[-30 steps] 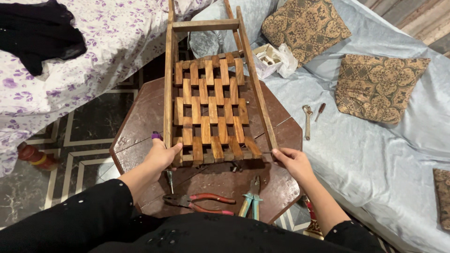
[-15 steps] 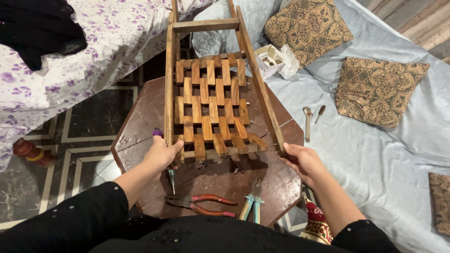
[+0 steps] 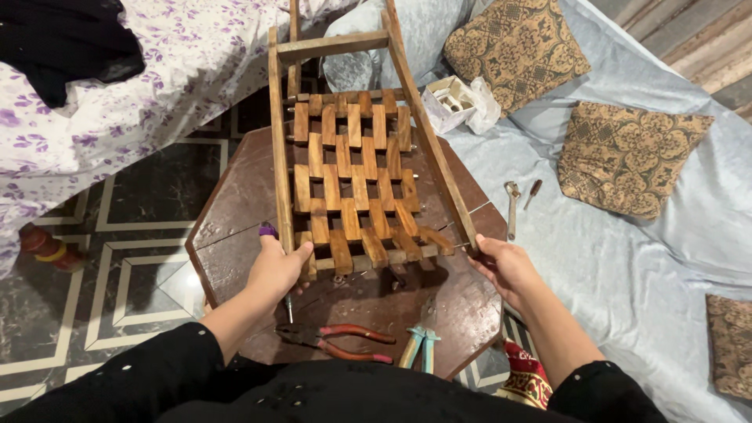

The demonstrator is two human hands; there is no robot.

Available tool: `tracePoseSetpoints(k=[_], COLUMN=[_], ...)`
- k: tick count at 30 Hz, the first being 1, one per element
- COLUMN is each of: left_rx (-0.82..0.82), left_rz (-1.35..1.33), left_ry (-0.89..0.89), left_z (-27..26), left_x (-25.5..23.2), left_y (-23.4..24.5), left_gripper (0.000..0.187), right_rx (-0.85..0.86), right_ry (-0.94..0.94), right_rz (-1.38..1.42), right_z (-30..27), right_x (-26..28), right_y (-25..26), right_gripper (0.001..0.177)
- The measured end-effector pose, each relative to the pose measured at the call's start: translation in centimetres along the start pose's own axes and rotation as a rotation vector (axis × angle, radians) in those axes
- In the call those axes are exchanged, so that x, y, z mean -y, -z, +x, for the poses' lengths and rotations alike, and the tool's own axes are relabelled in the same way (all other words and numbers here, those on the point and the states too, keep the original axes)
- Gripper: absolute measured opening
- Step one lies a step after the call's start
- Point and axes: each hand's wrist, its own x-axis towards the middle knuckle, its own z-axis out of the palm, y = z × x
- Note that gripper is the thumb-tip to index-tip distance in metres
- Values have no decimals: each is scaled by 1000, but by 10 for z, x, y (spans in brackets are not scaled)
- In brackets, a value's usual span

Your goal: The person assembles a small wooden lattice stool on a table, using pliers and a wrench to tighten bolts and nuts at the joints. They repeatedly reposition the stool, adjust fasteners, and test stability by lifting and rotating the frame.

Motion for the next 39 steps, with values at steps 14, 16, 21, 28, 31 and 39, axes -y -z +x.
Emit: tracePoseSetpoints(k=[14,16,21,28,31,39], left_rx=[-27,-29,-23,-6,-6,158], left_rz=[231,242,256,544,671,523], left_ry=[-7,-4,-27,-143,-262,-56], left_z=[-6,-5,-14,-29,-26,-37], left_x=[5,2,-1,-12,-18,13], left_y=[4,5,2,-5,-15,-21], left_gripper=[46,47,48,57,60,55], right_rx=[-59,-93,-251,-404,-354,-361], right_ry=[187,173,238,57,75,67], right_rz=[-845,-806,-920,-656,-309,-351], right_z=[32,36,21,-37,-61,-77], right_x=[25,31,21,-40,-54,-40], right_y=[-64,-78,-75,-36,-22,8], right_gripper=[61,60,70,67,67,61])
